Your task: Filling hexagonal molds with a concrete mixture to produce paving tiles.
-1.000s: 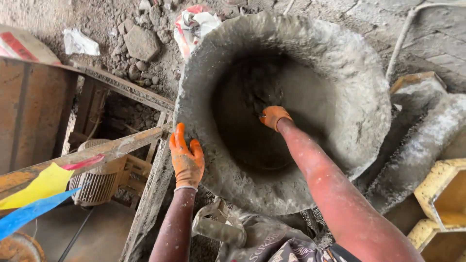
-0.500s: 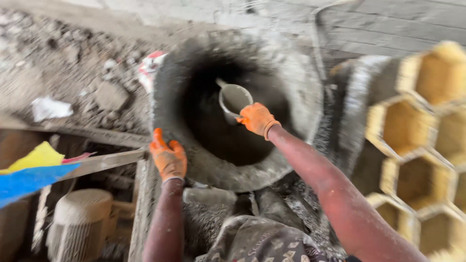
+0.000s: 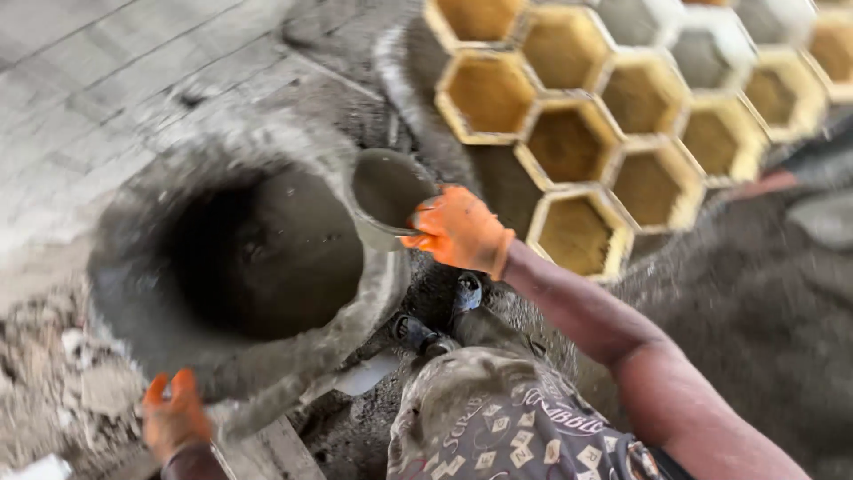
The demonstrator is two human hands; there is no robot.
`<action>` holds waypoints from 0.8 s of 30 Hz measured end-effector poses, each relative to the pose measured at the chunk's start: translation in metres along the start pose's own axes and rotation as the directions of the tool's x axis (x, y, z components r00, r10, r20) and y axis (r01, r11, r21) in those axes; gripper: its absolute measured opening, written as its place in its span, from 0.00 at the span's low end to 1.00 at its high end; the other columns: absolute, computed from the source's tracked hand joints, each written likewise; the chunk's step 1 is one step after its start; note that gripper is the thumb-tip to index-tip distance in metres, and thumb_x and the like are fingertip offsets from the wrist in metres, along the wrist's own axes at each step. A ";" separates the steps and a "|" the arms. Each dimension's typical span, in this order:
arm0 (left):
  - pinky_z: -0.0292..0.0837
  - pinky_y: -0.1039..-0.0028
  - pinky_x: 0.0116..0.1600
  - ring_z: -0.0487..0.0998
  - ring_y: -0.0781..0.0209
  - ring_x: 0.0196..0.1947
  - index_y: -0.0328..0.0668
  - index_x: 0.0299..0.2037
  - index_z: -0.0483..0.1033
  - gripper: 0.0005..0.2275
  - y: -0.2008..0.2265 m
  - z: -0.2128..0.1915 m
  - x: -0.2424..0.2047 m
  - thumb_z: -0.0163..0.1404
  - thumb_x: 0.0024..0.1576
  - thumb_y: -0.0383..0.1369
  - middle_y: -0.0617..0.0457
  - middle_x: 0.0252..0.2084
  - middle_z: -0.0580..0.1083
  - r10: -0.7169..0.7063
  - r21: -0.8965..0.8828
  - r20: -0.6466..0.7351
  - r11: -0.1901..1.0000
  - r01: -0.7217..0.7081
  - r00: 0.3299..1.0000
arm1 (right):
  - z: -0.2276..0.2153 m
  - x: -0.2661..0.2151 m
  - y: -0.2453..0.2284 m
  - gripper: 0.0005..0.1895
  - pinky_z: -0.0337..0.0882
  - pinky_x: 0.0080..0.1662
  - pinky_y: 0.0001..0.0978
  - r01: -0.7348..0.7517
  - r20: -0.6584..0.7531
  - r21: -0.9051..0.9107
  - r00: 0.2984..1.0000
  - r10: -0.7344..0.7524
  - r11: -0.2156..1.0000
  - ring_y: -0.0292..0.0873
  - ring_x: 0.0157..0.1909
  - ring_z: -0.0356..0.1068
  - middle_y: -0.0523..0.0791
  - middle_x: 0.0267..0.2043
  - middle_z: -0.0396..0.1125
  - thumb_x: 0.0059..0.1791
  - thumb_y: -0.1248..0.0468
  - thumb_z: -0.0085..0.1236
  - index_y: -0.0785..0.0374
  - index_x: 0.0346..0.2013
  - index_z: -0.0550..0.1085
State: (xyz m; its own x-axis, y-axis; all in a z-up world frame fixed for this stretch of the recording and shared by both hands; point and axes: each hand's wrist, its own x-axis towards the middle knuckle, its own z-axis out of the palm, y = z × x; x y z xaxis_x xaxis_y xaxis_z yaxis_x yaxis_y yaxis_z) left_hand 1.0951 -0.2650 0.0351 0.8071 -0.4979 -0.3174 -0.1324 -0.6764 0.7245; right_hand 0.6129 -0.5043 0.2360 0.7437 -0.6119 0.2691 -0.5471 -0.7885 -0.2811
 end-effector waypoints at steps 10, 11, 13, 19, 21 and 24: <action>0.68 0.62 0.65 0.72 0.48 0.65 0.34 0.71 0.65 0.26 0.277 -0.025 -0.111 0.53 0.65 0.38 0.35 0.67 0.70 0.464 -0.117 0.356 0.883 -0.455 0.811 | -0.089 -0.163 0.073 0.20 0.67 0.32 0.49 -0.428 0.052 -0.184 0.895 0.443 0.885 0.57 0.27 0.68 0.49 0.20 0.66 0.45 0.51 0.64 0.60 0.17 0.73; 0.68 0.62 0.65 0.72 0.48 0.65 0.34 0.71 0.65 0.26 0.301 -0.006 -0.125 0.53 0.65 0.38 0.35 0.67 0.70 0.456 -0.104 0.368 0.886 -0.452 0.810 | -0.092 -0.176 0.079 0.20 0.67 0.32 0.49 -0.438 0.061 -0.175 0.889 0.454 0.882 0.57 0.27 0.68 0.49 0.20 0.66 0.45 0.51 0.64 0.60 0.17 0.73; 0.68 0.58 0.64 0.73 0.44 0.64 0.37 0.67 0.72 0.23 0.346 0.033 -0.156 0.54 0.63 0.38 0.37 0.65 0.71 0.570 0.130 0.465 0.713 -0.689 0.678 | -0.100 -0.197 0.096 0.18 0.69 0.37 0.49 -0.505 -0.013 -0.154 0.860 0.509 0.849 0.56 0.31 0.70 0.49 0.23 0.68 0.47 0.53 0.64 0.61 0.18 0.74; 0.66 0.52 0.66 0.70 0.34 0.63 0.38 0.63 0.72 0.26 0.287 0.218 -0.080 0.54 0.61 0.48 0.36 0.62 0.73 0.726 0.189 0.521 0.415 -0.890 0.449 | -0.113 -0.197 0.150 0.17 0.72 0.41 0.49 -0.662 0.230 -0.318 0.641 0.732 0.679 0.58 0.35 0.74 0.52 0.28 0.73 0.47 0.49 0.60 0.61 0.28 0.81; 0.64 0.50 0.65 0.68 0.34 0.64 0.42 0.64 0.71 0.27 0.277 0.247 -0.083 0.54 0.59 0.49 0.38 0.64 0.70 0.685 0.262 0.484 0.480 -0.837 0.545 | -0.117 -0.195 0.155 0.18 0.73 0.42 0.49 -0.694 0.291 -0.350 0.559 0.777 0.630 0.58 0.36 0.74 0.52 0.28 0.74 0.48 0.48 0.59 0.60 0.31 0.81; 0.62 0.47 0.65 0.64 0.35 0.66 0.48 0.67 0.67 0.29 0.268 0.277 -0.076 0.55 0.59 0.50 0.41 0.69 0.66 0.684 0.383 0.368 0.507 -0.772 0.631 | -0.126 -0.202 0.162 0.19 0.73 0.42 0.49 -0.728 0.296 -0.342 0.517 0.804 0.594 0.58 0.36 0.75 0.53 0.30 0.74 0.48 0.47 0.58 0.60 0.31 0.81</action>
State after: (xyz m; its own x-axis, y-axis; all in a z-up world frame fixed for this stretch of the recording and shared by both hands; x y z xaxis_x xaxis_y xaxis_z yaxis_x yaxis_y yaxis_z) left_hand 0.8388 -0.5587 0.0839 0.2069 -0.9758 0.0702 -0.9107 -0.1659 0.3783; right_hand 0.3258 -0.5162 0.2523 0.0581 -0.9315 -0.3591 -0.9979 -0.0439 -0.0474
